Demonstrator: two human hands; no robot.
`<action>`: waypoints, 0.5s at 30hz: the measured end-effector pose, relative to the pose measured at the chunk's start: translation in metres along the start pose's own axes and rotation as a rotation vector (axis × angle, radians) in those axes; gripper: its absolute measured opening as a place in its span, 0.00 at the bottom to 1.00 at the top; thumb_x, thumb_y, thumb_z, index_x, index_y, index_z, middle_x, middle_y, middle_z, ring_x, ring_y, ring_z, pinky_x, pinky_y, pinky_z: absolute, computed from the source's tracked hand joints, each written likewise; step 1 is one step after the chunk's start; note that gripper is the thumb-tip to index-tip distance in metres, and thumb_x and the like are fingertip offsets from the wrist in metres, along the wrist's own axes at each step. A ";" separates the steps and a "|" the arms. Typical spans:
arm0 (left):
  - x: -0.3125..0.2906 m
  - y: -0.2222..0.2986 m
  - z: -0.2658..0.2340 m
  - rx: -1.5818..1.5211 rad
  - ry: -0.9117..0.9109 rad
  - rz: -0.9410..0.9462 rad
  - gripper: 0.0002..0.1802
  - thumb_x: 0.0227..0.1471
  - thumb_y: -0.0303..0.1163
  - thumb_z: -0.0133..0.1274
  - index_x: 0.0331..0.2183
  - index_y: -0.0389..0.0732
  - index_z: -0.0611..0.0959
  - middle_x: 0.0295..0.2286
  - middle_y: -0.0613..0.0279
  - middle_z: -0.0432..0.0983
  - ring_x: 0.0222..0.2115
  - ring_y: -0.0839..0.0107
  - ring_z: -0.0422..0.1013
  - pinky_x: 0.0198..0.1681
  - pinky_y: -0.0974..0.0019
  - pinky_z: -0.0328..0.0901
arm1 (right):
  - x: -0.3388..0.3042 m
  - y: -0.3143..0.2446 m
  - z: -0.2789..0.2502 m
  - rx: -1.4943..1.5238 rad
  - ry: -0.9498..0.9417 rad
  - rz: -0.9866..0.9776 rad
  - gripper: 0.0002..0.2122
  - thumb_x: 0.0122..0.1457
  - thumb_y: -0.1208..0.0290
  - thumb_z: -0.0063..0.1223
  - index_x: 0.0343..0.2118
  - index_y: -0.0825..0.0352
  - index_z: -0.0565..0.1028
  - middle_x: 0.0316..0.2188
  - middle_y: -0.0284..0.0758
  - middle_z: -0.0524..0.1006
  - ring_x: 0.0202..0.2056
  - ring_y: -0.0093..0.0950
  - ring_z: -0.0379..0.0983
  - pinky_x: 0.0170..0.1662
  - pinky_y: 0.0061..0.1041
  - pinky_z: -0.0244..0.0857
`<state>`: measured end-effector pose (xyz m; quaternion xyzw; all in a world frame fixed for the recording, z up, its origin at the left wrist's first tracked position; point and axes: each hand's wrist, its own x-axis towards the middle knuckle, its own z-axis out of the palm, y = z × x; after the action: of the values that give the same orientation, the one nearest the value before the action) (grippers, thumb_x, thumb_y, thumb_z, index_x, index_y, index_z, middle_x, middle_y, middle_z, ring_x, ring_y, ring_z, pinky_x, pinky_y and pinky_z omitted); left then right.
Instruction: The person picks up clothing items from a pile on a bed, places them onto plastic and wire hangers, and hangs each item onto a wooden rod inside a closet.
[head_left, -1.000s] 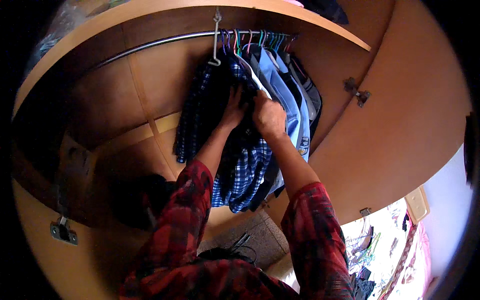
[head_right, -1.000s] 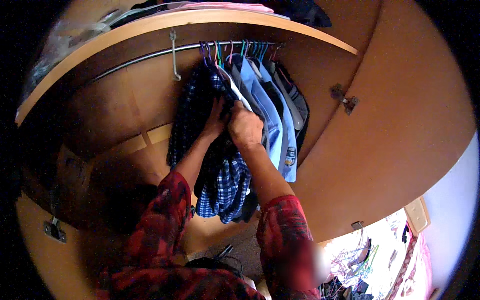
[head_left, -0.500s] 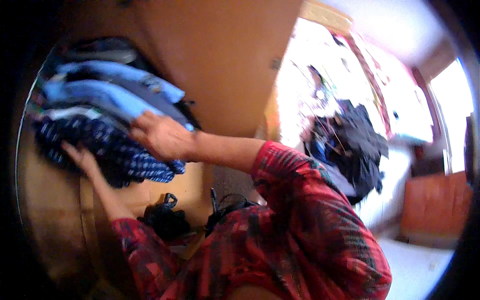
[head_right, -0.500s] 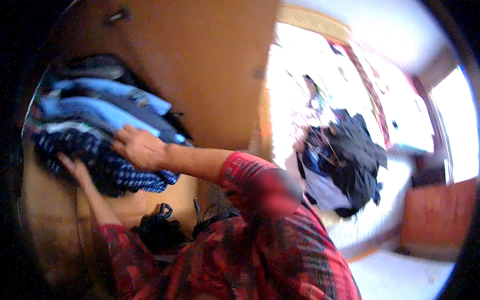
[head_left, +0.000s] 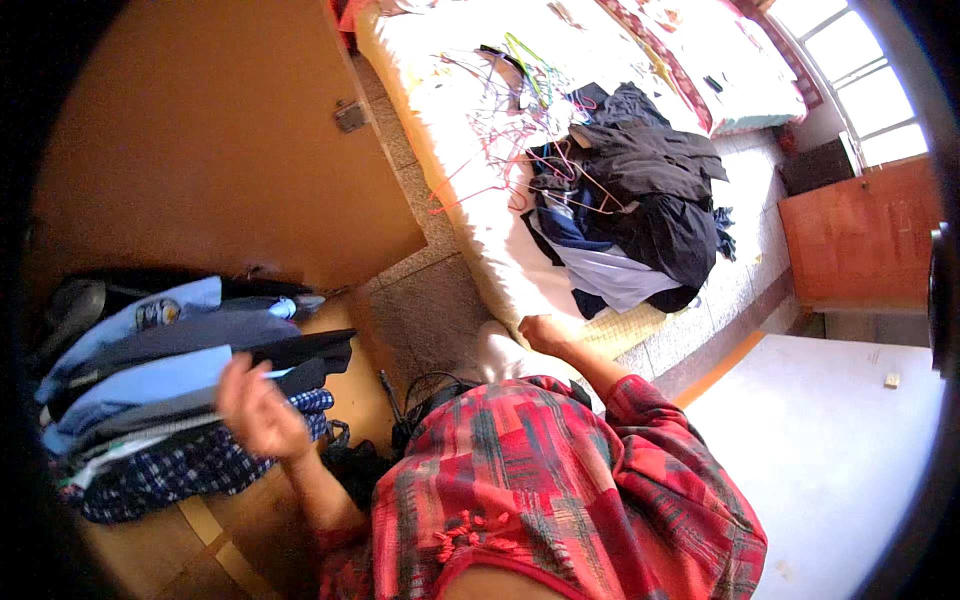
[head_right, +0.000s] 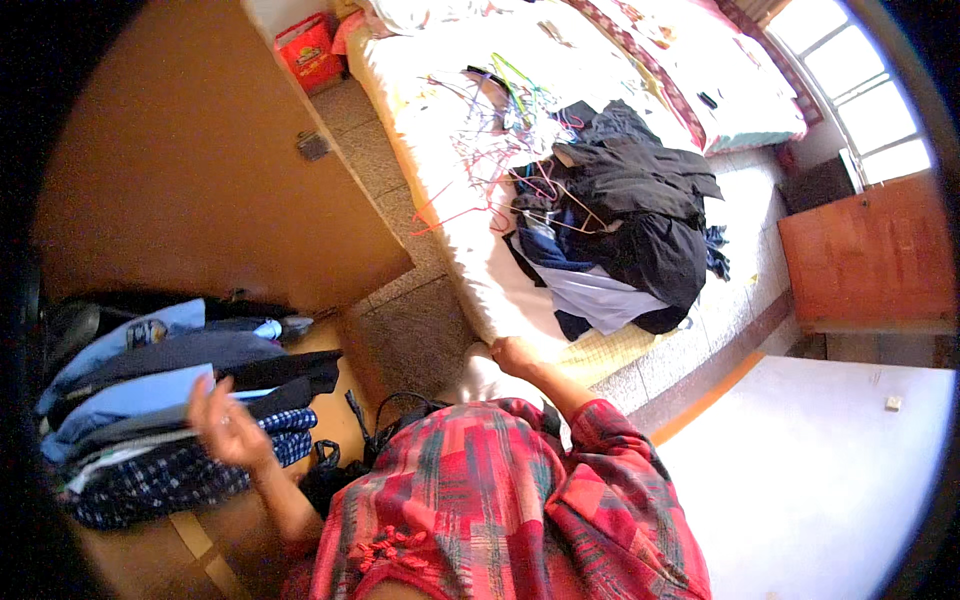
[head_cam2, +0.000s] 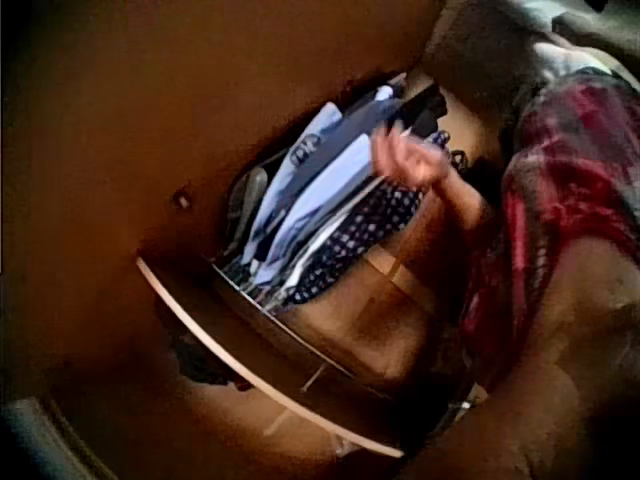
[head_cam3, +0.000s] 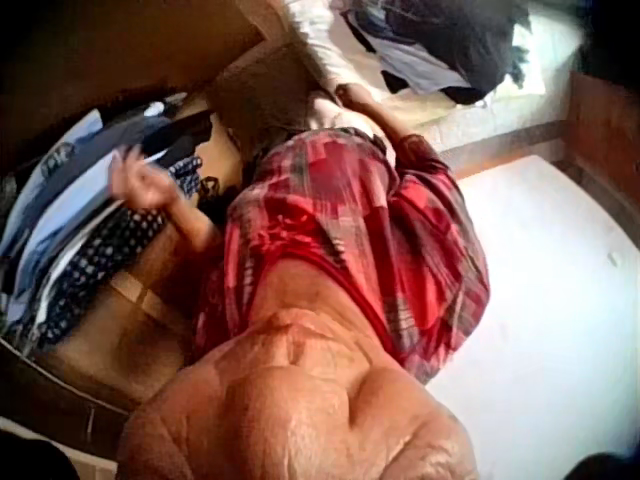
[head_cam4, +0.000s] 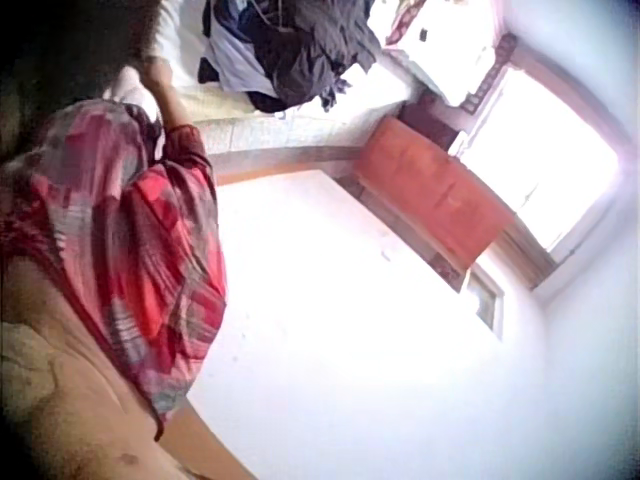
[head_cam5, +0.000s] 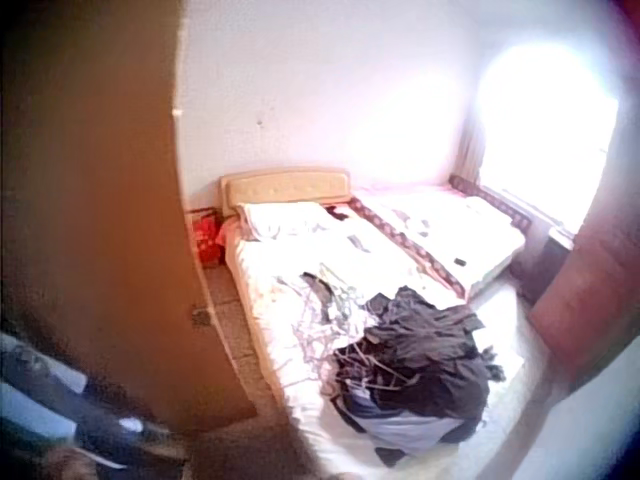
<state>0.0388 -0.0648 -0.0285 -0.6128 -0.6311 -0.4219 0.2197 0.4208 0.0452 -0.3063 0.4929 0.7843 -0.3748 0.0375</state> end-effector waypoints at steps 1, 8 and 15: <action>0.010 0.018 0.028 -0.113 -0.235 -0.115 0.09 0.45 0.17 0.48 0.31 0.35 0.81 0.35 0.51 0.75 0.38 0.60 0.71 0.42 0.63 0.66 | 0.004 0.027 0.009 0.055 0.051 0.003 0.08 0.50 0.73 0.45 0.30 0.64 0.77 0.26 0.42 0.77 0.26 0.36 0.75 0.31 0.33 0.68; 0.041 0.064 0.131 -0.374 -0.896 -0.190 0.09 0.45 0.22 0.52 0.32 0.38 0.80 0.31 0.54 0.76 0.32 0.57 0.73 0.34 0.64 0.67 | 0.023 0.105 -0.068 1.162 0.506 0.625 0.08 0.54 0.72 0.46 0.35 0.67 0.73 0.23 0.35 0.75 0.18 0.24 0.71 0.18 0.21 0.66; 0.074 0.092 0.202 -0.329 -1.055 -0.166 0.10 0.44 0.23 0.52 0.33 0.38 0.80 0.31 0.52 0.75 0.32 0.57 0.72 0.36 0.64 0.66 | 0.037 0.229 -0.172 1.438 1.007 0.602 0.06 0.56 0.72 0.46 0.35 0.66 0.71 0.22 0.31 0.72 0.20 0.21 0.69 0.18 0.20 0.62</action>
<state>0.1646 0.1313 -0.0558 -0.7154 -0.6273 -0.1671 -0.2584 0.6394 0.2336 -0.3252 0.6851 0.1260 -0.4873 -0.5266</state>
